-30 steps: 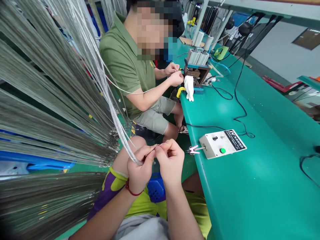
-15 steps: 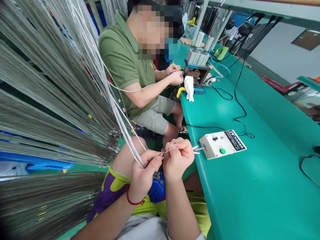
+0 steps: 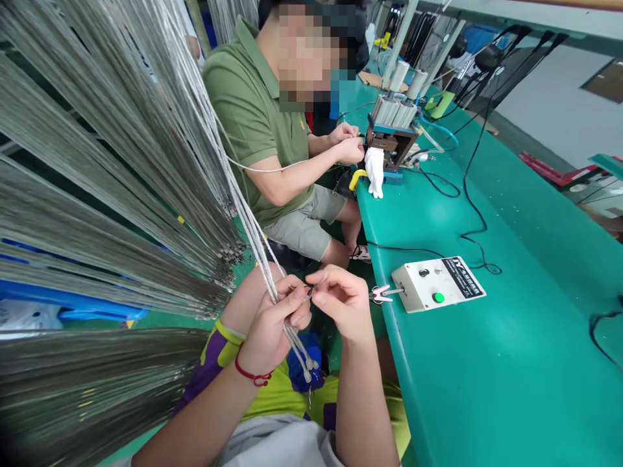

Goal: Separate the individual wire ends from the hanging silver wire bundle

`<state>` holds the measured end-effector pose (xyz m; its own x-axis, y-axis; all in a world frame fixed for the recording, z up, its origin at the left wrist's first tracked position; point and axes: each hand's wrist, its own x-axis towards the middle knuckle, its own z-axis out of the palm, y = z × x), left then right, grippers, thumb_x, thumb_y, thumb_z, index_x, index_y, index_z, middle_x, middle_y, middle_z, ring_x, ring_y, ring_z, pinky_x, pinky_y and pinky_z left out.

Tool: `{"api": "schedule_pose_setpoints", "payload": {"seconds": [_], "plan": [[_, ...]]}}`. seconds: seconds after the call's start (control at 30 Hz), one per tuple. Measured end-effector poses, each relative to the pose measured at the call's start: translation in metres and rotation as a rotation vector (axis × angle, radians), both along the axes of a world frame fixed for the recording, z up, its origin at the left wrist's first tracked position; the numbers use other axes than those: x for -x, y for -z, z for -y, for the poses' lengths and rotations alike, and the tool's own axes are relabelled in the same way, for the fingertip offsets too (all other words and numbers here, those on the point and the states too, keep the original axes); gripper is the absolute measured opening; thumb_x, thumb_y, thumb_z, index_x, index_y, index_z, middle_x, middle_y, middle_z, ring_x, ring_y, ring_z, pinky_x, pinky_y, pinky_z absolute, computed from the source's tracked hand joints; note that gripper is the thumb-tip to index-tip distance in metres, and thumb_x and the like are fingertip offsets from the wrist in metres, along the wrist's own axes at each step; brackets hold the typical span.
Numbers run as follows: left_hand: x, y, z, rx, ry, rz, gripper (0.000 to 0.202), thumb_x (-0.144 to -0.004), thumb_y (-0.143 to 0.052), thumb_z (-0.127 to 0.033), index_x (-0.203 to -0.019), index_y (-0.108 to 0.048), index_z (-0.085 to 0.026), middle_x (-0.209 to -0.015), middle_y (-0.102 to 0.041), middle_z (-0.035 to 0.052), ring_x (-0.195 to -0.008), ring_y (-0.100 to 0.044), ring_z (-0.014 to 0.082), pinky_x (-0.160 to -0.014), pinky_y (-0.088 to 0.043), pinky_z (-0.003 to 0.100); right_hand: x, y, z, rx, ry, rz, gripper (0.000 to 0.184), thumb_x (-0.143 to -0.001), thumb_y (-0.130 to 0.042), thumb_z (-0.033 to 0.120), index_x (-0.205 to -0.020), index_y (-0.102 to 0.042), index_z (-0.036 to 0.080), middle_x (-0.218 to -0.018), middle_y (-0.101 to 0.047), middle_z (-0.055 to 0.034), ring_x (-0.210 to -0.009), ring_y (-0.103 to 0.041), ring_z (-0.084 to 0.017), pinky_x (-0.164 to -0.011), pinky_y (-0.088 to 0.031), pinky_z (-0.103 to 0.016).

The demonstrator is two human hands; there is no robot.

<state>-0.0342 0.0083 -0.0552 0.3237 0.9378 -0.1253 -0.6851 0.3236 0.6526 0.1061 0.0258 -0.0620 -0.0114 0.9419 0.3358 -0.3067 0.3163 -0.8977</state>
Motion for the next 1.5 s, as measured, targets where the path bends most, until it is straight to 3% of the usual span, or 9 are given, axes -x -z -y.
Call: {"api": "schedule_pose_setpoints", "payload": {"seconds": [0.07, 0.2, 0.33, 0.5, 0.7, 0.8, 0.9, 1.13, 1.5], "plan": [[0.000, -0.001, 0.001, -0.007, 0.010, 0.003, 0.026, -0.090, -0.078, -0.034, -0.078, -0.062, -0.017, -0.050, -0.039, -0.0080, -0.046, -0.027, 0.0064, -0.046, -0.023, 0.019, -0.003, -0.002, -0.002, -0.035, -0.004, 0.044, 0.007, -0.086, -0.083, 0.026, -0.092, -0.084, 0.024, -0.073, -0.068, -0.0020, -0.062, -0.057, -0.013, -0.055, -0.042, -0.028], [0.000, -0.005, 0.002, -0.040, 0.019, 0.024, 0.026, -0.091, -0.077, -0.034, -0.077, -0.062, -0.017, -0.051, -0.040, -0.0077, -0.047, -0.028, 0.0061, -0.047, -0.026, 0.018, 0.000, -0.011, -0.006, -0.098, 0.035, 0.036, 0.006, -0.091, -0.078, 0.025, -0.094, -0.083, 0.023, -0.064, -0.068, -0.0007, -0.050, -0.051, -0.011, -0.048, -0.039, -0.026], [-0.003, -0.009, 0.005, -0.072, 0.034, 0.062, 0.027, -0.091, -0.077, -0.034, -0.076, -0.062, -0.018, -0.051, -0.041, -0.0075, -0.046, -0.030, 0.0063, -0.046, -0.026, 0.019, 0.020, -0.019, -0.005, -0.117, 0.151, -0.163, 0.010, -0.090, -0.079, 0.032, -0.086, -0.080, 0.023, -0.052, -0.055, 0.0049, -0.044, -0.040, -0.009, -0.046, -0.035, -0.025], [-0.006, -0.009, 0.008, -0.109, 0.000, 0.042, 0.025, -0.093, -0.076, -0.035, -0.078, -0.063, -0.018, -0.052, -0.042, -0.0071, -0.047, -0.034, 0.0067, -0.048, -0.026, 0.020, 0.042, -0.030, -0.005, 0.027, 0.173, -0.433, 0.020, -0.089, -0.079, 0.038, -0.076, -0.072, 0.024, -0.053, -0.037, 0.0090, -0.044, -0.022, -0.007, -0.044, -0.025, -0.023], [-0.005, 0.001, 0.006, -0.230, -0.243, -0.147, 0.019, -0.098, -0.071, -0.035, -0.087, -0.070, -0.019, -0.056, -0.050, -0.0055, -0.053, -0.045, 0.0075, -0.052, -0.034, 0.020, 0.034, -0.032, 0.002, 0.044, 0.327, -0.331, 0.028, -0.099, -0.064, 0.047, -0.091, -0.077, 0.023, -0.065, -0.049, 0.0032, -0.056, -0.041, -0.011, -0.057, -0.039, -0.027], [-0.004, 0.005, 0.005, -0.299, -0.325, -0.227, 0.014, -0.098, -0.072, -0.033, -0.094, -0.074, -0.020, -0.060, -0.057, -0.0040, -0.056, -0.052, 0.0083, -0.054, -0.039, 0.020, 0.027, -0.022, 0.014, 0.047, 0.341, -0.107, 0.020, -0.093, -0.073, 0.039, -0.107, -0.079, 0.024, -0.072, -0.057, 0.0005, -0.070, -0.054, -0.015, -0.067, -0.047, -0.030], [-0.004, 0.005, 0.006, -0.326, -0.352, -0.298, 0.013, -0.097, -0.072, -0.032, -0.096, -0.076, -0.020, -0.064, -0.061, -0.0028, -0.058, -0.057, 0.0092, -0.056, -0.043, 0.020, 0.024, -0.014, 0.020, 0.057, 0.294, 0.038, 0.010, -0.087, -0.080, 0.028, -0.096, -0.081, 0.025, -0.087, -0.066, -0.0036, -0.090, -0.063, -0.020, -0.080, -0.053, -0.035], [-0.005, -0.006, 0.012, -0.332, -0.396, -0.450, 0.015, -0.095, -0.073, -0.031, -0.089, -0.078, -0.019, -0.064, -0.061, -0.0011, -0.059, -0.056, 0.0120, -0.057, -0.044, 0.023, 0.024, -0.016, 0.021, 0.060, 0.251, 0.022, 0.008, -0.084, -0.083, 0.020, -0.086, -0.082, 0.028, -0.089, -0.065, -0.0028, -0.089, -0.064, -0.019, -0.076, -0.053, -0.034], [-0.004, -0.013, 0.019, -0.385, -0.327, -0.511, 0.015, -0.096, -0.071, -0.030, -0.089, -0.080, -0.021, -0.086, -0.075, 0.0069, -0.081, -0.066, 0.0210, -0.073, -0.049, 0.030, 0.056, -0.021, 0.032, 0.146, 0.287, -0.309, 0.019, -0.088, -0.075, 0.036, -0.081, -0.063, 0.023, -0.088, -0.045, -0.0007, -0.077, -0.049, -0.017, -0.068, -0.042, -0.031]]}}
